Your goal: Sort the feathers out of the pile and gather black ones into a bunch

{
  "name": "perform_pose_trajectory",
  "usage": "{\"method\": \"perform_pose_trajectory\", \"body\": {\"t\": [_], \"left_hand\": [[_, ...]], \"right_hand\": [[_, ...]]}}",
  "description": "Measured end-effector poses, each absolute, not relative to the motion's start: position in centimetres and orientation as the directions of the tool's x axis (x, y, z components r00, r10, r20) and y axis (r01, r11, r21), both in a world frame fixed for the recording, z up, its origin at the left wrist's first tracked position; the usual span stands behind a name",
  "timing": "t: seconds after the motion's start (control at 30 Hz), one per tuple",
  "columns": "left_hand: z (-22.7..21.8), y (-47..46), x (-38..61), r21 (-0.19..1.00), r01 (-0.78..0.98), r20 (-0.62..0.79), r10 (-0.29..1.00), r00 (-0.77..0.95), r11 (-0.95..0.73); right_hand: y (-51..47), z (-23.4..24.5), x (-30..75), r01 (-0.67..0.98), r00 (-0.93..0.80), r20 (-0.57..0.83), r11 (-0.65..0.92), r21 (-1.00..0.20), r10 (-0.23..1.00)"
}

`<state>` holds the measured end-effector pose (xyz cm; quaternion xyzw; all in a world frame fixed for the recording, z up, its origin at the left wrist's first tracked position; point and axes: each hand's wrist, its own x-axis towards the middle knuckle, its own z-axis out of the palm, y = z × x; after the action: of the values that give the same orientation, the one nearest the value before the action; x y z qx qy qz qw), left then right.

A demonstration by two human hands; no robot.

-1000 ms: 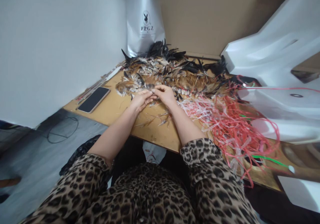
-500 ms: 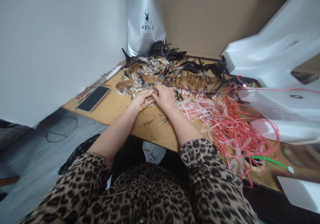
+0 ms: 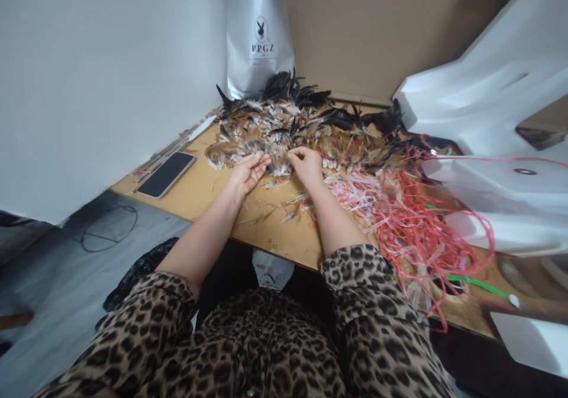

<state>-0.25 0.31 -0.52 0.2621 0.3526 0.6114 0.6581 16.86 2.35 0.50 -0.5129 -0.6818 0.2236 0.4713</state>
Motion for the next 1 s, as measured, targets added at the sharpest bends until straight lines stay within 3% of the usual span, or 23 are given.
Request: {"method": "perform_pose_trajectory", "body": {"t": [0.1,0.27,0.43,0.53,0.63,0.77,0.87,1.0], "left_hand": [[-0.6,0.4,-0.3,0.779,-0.615,-0.154,0.988,0.003,0.123],[-0.8,0.4,-0.1,0.805,-0.576,-0.166,0.986,0.017,0.145],[-1.1,0.5,0.1,0.834,-0.532,-0.138,0.989,0.053,0.145],[-1.2,0.5,0.1,0.838,-0.524,-0.151,0.987,0.048,0.153],[-1.1,0.4,0.1,0.838,-0.522,-0.161,0.986,0.043,0.159],[-1.0,0.4,0.1,0.829,-0.534,-0.161,0.985,0.057,0.166],[-0.9,0.3,0.2,0.819,-0.542,-0.165,0.982,0.097,0.191],[-0.7,0.0,0.3,0.816,-0.53,-0.19,0.973,0.132,0.232]], "right_hand": [[2.9,0.0,17.4,0.59,-0.043,0.336,0.296,-0.751,0.941],[2.6,-0.3,16.8,0.809,-0.095,0.212,0.199,-0.553,0.973],[1.3,0.3,15.5,0.903,-0.041,0.153,0.102,-0.416,0.987],[1.1,0.4,14.9,0.916,-0.022,0.169,0.088,-0.392,0.985],[1.5,0.0,15.1,0.888,-0.006,0.181,0.089,-0.452,0.983],[2.5,-0.4,15.9,0.694,0.008,0.167,0.115,-0.711,0.986],[2.7,-0.3,16.3,0.336,0.032,0.075,0.06,-0.94,0.997],[2.3,0.4,16.2,-0.062,-0.074,-0.027,-0.032,-0.998,0.997]]}}
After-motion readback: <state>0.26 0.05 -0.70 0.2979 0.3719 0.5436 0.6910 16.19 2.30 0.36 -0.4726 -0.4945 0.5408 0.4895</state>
